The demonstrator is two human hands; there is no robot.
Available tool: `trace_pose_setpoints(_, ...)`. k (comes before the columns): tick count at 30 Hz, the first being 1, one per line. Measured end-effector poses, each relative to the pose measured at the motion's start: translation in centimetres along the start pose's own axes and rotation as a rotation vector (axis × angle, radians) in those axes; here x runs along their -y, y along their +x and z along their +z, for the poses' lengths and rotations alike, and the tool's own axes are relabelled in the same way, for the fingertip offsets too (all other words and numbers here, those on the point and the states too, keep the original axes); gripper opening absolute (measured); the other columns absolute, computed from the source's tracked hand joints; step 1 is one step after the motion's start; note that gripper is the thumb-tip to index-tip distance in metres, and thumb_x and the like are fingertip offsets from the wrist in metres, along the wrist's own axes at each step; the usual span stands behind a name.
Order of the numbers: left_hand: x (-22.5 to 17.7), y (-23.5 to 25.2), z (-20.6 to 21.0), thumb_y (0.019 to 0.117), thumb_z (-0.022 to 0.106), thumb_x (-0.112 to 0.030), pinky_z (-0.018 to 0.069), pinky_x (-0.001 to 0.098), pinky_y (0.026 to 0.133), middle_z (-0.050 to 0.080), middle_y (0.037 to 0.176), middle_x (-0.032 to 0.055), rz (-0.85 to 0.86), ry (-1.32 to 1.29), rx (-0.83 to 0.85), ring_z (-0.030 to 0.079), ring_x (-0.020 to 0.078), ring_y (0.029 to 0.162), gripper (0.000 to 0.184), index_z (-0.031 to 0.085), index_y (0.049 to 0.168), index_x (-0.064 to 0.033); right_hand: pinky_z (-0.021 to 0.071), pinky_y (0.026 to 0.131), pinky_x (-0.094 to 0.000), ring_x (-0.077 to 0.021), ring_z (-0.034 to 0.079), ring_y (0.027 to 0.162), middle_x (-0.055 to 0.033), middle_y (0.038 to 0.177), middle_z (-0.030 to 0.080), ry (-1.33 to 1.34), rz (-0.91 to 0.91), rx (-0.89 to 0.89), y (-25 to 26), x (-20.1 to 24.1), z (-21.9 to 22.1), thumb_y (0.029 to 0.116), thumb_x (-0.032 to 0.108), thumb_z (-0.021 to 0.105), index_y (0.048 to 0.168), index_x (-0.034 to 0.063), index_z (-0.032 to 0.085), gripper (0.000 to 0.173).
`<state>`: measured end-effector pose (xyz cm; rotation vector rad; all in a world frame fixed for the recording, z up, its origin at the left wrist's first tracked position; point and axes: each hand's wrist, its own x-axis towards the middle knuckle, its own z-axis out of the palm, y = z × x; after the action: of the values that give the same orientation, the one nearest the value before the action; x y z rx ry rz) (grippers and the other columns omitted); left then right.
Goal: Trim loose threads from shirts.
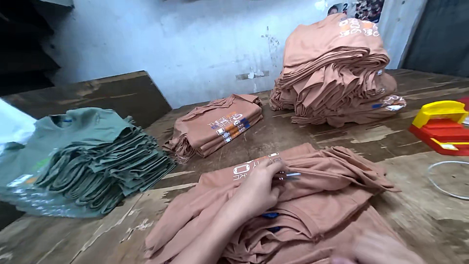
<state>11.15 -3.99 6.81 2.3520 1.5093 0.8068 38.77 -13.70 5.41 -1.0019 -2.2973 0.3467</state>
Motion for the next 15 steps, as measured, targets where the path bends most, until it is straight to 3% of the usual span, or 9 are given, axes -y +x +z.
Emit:
trace_pose_setpoints(1,-0.1,0.4,-0.2,0.0882,0.074,-0.013,0.0567,0.0400,0.092,0.069,0.111,0.0018,-0.052,-0.009,0.002,0.066,0.0148,0.103,0.032,0.068,0.119,-0.0156,0.0554,0.078,-0.0458,-0.0250,0.070,0.082,-0.0080,0.083,0.074,-0.042,0.017,-0.127,1.4,0.5,0.5,0.1025,0.033,0.063,0.093,0.0089,0.079,0.030)
trace_pose_setpoints(3,0.1,1.2,-0.1,0.0870,0.075,-0.010,0.0580,0.0399,0.080,0.069,0.094,0.0002,-0.123,0.023,-0.023,0.068,0.0141,0.088,0.020,0.066,0.105,-0.0146,0.0555,0.072,-0.0420,-0.0222,0.067,0.082,-0.0026,0.081,0.071,-0.191,0.058,-0.316,4.6,0.6,2.8,0.0992,0.040,0.063,0.092,0.0149,0.080,0.031)
trace_pose_setpoints(5,0.5,1.8,0.1,0.0858,0.074,-0.007,0.0569,0.0399,0.075,0.069,0.087,0.0008,-0.117,0.039,-0.032,0.067,0.0148,0.082,0.015,0.066,0.097,-0.0125,0.0577,0.070,-0.0461,-0.0260,0.069,0.089,-0.0028,0.088,0.071,-0.340,0.100,-0.329,7.7,-0.3,5.5,0.0896,0.055,0.064,0.089,0.0178,0.080,0.041)
trace_pose_setpoints(6,0.7,1.9,0.0,0.0863,0.074,-0.008,0.0568,0.0384,0.076,0.069,0.087,0.0000,-0.110,0.027,-0.017,0.067,0.0134,0.083,0.013,0.067,0.096,-0.0128,0.0592,0.074,-0.0494,-0.0290,0.070,0.095,-0.0053,0.095,0.073,-0.365,0.110,-0.280,8.9,-0.6,6.7,0.0850,0.056,0.069,0.088,0.0161,0.081,0.041)
trace_pose_setpoints(7,0.9,1.9,-0.1,0.0872,0.074,-0.009,0.0567,0.0367,0.077,0.069,0.089,-0.0007,-0.109,0.001,0.001,0.067,0.0119,0.084,0.011,0.068,0.096,-0.0133,0.0601,0.076,-0.0496,-0.0288,0.071,0.098,-0.0063,0.099,0.074,-0.352,0.093,-0.248,9.8,-0.8,7.6,0.0837,0.048,0.074,0.084,0.0145,0.080,0.034)
trace_pose_setpoints(9,1.2,1.5,-0.8,0.0887,0.073,-0.013,0.0572,0.0356,0.085,0.070,0.099,-0.0006,-0.113,-0.055,0.053,0.067,0.0103,0.094,0.014,0.071,0.103,-0.0142,0.0609,0.072,-0.0393,-0.0178,0.070,0.091,0.0001,0.093,0.071,-0.272,0.058,-0.311,10.4,-1.4,8.8,0.0836,0.035,0.074,0.076,0.0178,0.077,0.019)
trace_pose_setpoints(12,1.6,-0.1,-1.9,0.0927,0.072,-0.029,0.0536,0.0330,0.099,0.071,0.116,-0.0026,-0.019,-0.069,0.082,0.065,0.0064,0.109,0.031,0.072,0.122,-0.0187,0.0586,0.065,-0.0280,-0.0040,0.066,0.076,0.0072,0.090,0.070,0.014,0.186,-0.386,10.0,-2.1,8.1,0.0868,0.029,0.072,0.082,0.0217,0.081,0.012)
trace_pose_setpoints(14,1.5,-1.4,-2.1,0.0937,0.072,-0.037,0.0550,0.0322,0.098,0.071,0.117,-0.0058,0.051,-0.017,0.037,0.066,0.0044,0.108,0.036,0.072,0.127,-0.0239,0.0576,0.066,-0.0240,-0.0016,0.066,0.077,0.0078,0.090,0.069,0.114,0.263,-0.389,9.6,-2.4,7.5,0.0863,0.028,0.072,0.081,0.0206,0.079,0.011)
trace_pose_setpoints(15,1.5,-2.0,-2.0,0.0940,0.072,-0.033,0.0573,0.0321,0.094,0.073,0.111,-0.0058,0.101,0.022,-0.027,0.067,0.0050,0.102,0.028,0.075,0.120,-0.0230,0.0568,0.067,-0.0234,-0.0013,0.065,0.078,0.0081,0.089,0.069,0.123,0.285,-0.388,9.6,-2.4,7.4,0.0861,0.027,0.072,0.080,0.0204,0.078,0.011)
